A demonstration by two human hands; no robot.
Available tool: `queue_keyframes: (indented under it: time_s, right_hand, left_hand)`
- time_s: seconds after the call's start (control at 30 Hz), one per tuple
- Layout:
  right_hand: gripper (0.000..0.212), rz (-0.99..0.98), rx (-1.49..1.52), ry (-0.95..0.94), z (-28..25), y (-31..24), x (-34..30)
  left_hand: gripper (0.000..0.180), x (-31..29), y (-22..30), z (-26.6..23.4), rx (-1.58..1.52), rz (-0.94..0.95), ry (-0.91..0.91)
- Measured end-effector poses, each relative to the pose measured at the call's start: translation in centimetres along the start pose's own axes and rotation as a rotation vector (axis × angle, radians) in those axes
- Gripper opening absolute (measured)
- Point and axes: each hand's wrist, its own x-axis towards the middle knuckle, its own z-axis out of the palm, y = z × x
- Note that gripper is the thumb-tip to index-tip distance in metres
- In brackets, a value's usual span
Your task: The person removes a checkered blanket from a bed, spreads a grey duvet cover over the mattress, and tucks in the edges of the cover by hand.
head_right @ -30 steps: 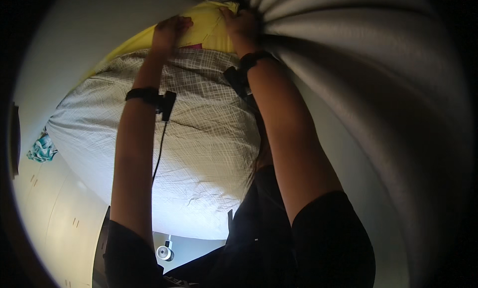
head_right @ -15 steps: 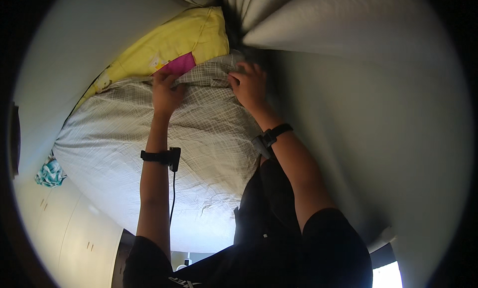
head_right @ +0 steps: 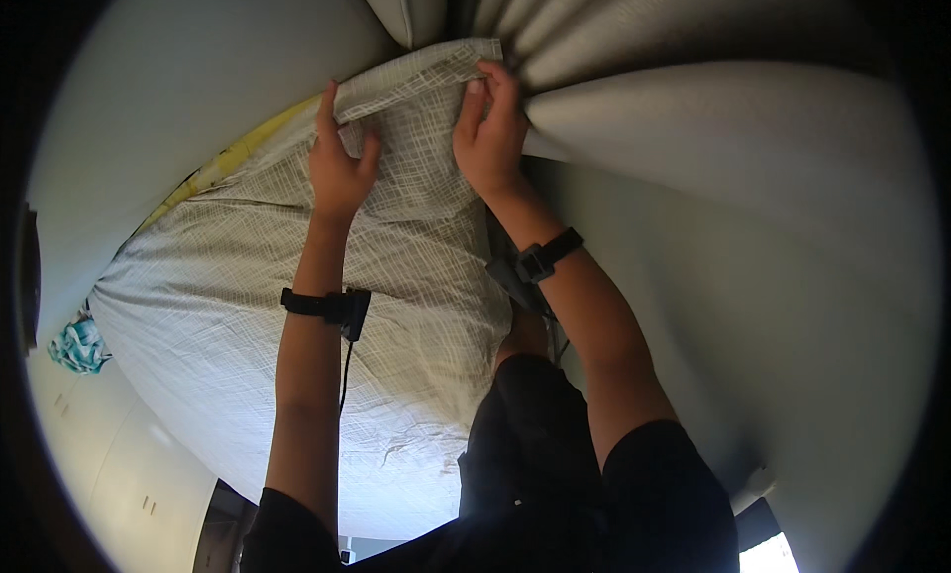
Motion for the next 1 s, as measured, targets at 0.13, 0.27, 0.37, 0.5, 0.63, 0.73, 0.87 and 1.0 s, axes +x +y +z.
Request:
queue_keyframes:
  time_s: [0.13,0.27,0.37,0.5,0.63,0.73,0.87,1.0]
  right_hand:
    - [0.043,0.175,-0.094,-0.057,4.2,3.7,-0.5]
    - [0.042,0.478,-0.228,-0.142,6.6,9.9,0.4]
    - [0.037,0.801,-0.303,-0.419,8.4,11.6,2.3]
    - [0.036,0.828,-0.373,-0.326,9.7,17.4,3.0]
    - [0.036,0.789,-0.336,-0.356,12.1,18.1,3.5]
    - [0.035,0.748,-0.341,-0.362,12.2,18.8,4.2]
    - [0.035,0.71,-0.345,-0.377,12.3,18.9,2.4]
    - [0.035,0.697,-0.334,-0.391,12.3,19.4,1.9]
  left_hand:
    - [0.061,0.3,-2.4,0.2,0.189,0.163,-0.097]
    - [0.05,-0.3,-2.7,0.5,0.379,0.249,-0.357]
    - [0.041,-0.3,-5.4,0.1,0.512,0.311,-0.134]
    - [0.038,3.2,-7.2,3.2,0.516,0.16,-0.236]
    - [0.042,4.5,-10.0,2.9,0.517,-0.003,-0.42]
    - [0.043,3.6,-9.9,3.9,0.749,0.187,-0.245]
    - [0.045,4.4,-6.7,4.4,0.808,-0.13,-0.279]
    - [0.043,4.1,-6.8,5.9,0.926,-0.177,-0.197]
